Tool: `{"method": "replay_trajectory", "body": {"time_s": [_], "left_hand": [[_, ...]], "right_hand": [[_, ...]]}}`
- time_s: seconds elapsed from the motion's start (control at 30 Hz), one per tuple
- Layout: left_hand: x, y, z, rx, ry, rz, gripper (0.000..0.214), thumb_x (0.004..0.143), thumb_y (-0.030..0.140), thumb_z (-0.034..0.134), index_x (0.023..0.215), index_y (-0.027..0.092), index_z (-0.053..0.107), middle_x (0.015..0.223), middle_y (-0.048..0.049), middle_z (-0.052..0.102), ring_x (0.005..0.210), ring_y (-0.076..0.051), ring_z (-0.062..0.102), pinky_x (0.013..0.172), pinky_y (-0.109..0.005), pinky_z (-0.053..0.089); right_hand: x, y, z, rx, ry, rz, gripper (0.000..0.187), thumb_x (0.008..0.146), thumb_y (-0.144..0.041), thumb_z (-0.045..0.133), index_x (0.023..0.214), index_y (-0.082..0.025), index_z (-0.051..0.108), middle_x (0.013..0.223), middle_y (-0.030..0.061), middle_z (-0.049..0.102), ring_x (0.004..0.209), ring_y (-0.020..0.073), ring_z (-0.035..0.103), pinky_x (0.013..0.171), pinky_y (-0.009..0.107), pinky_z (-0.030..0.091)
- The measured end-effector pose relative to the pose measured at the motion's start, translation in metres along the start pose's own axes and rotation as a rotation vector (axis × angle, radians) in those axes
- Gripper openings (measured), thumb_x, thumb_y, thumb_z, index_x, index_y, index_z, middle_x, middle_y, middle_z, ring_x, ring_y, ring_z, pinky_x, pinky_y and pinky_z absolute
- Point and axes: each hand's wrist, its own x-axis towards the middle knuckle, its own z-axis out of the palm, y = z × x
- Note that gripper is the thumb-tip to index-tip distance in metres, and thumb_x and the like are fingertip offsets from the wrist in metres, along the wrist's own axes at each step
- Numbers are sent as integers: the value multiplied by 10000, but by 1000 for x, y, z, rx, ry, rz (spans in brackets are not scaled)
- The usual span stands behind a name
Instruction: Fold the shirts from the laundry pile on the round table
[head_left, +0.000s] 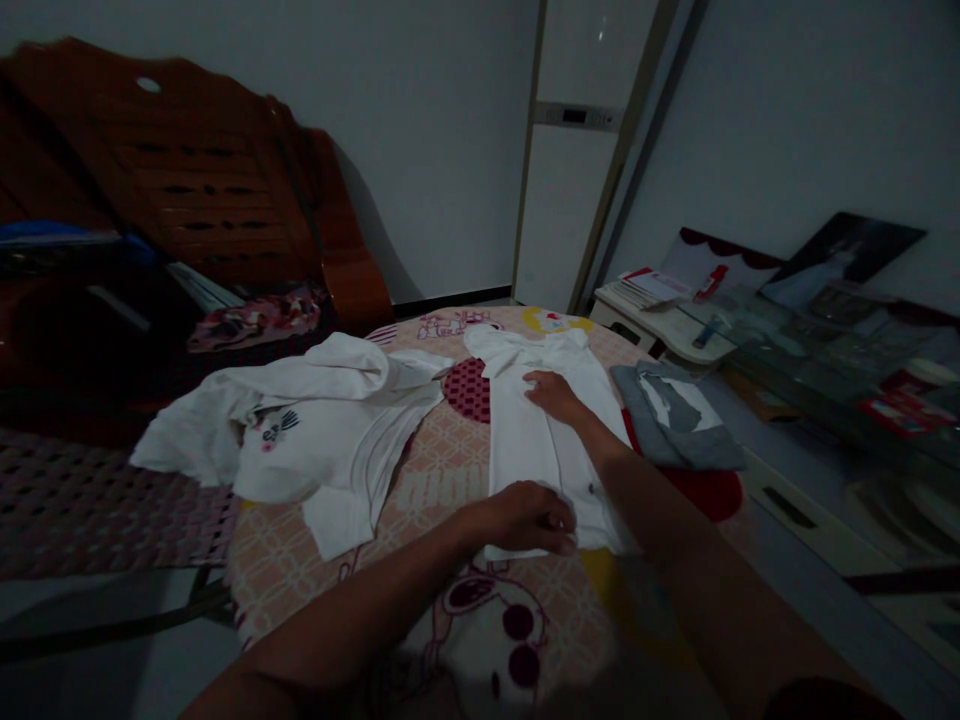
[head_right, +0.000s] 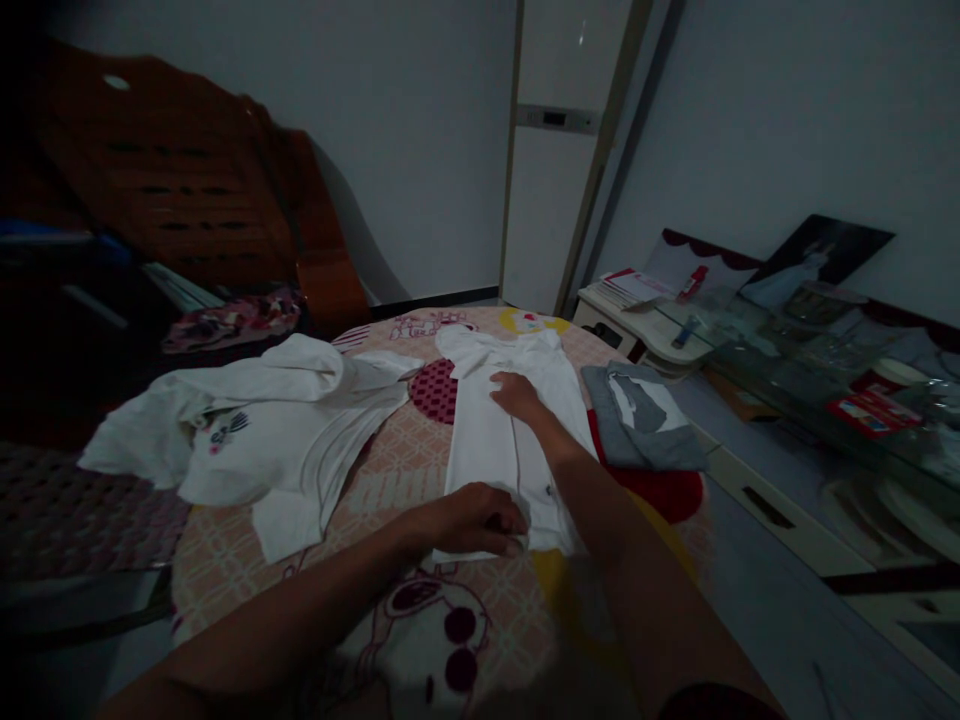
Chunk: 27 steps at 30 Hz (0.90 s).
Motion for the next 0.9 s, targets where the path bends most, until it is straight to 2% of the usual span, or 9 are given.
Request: {"method": "replay_trajectory", "body": {"time_s": [0.13,0.2,0.33,0.4,0.53,0.63,0.7,0.8,0.9], "left_hand": [[-6,4,-15,-54,21,-71,223,948,277,549,969,153,734,798,-20,714,705,-115,626,690,-190,439],[-10,5,-24,134,110,-265,195,921,239,551,914,160,730,805,-35,717,743,-147,645,703,-214,444],[-19,0,-37,514,313,-621,170,885,208,576,979,164,712,984,-115,738,922,-242,678,788,-294,461],[-24,0,-39,508,334,-624,175,866,187,589,995,177,707,981,-99,743,918,-232,678,789,-287,452],[-31,6,-34,451,235,-552,116,854,253,634,902,192,719,909,-70,748,878,-223,678,763,-276,441],[-36,8,-28,565,276,-716,238,908,365,601,959,158,708,957,-126,744,939,-268,682,788,-310,456],[-40,5,-26,608,352,-813,350,941,444,559,1005,127,691,991,-161,737,973,-283,681,807,-322,466],[-47,-5,-28,535,420,-824,377,938,479,564,955,125,693,978,-150,741,955,-260,684,803,-301,468],[-50,-14,-28,361,456,-759,254,878,392,640,840,148,698,885,-90,748,865,-213,682,765,-270,461]], "right_hand": [[-43,24,-33,434,177,137,282,843,-197,556,1068,-121,708,801,60,747,631,142,675,611,236,547],[-72,42,-49,524,274,227,223,820,-238,576,963,-129,707,702,44,717,544,128,639,529,213,517],[-133,70,-62,442,372,343,127,759,-275,611,774,-171,683,642,39,694,519,144,625,476,216,482],[-159,72,-55,365,318,274,97,737,-263,624,741,-190,687,624,26,688,557,165,645,514,237,495],[-193,54,-26,289,98,9,79,764,-244,647,711,-199,685,684,27,710,649,177,677,622,260,515],[-207,36,-9,160,9,-174,88,791,-280,717,819,-197,710,807,46,727,724,184,680,679,276,524],[-214,28,-4,46,-7,-288,248,788,-336,764,986,-192,721,940,85,733,830,220,686,748,318,543],[-225,23,3,-94,24,-437,527,811,-373,754,1283,-173,636,1151,158,698,1036,288,660,890,407,543],[-230,20,12,-188,66,-520,518,853,-281,668,1349,-153,595,1291,200,632,1167,313,609,979,452,515]]}}
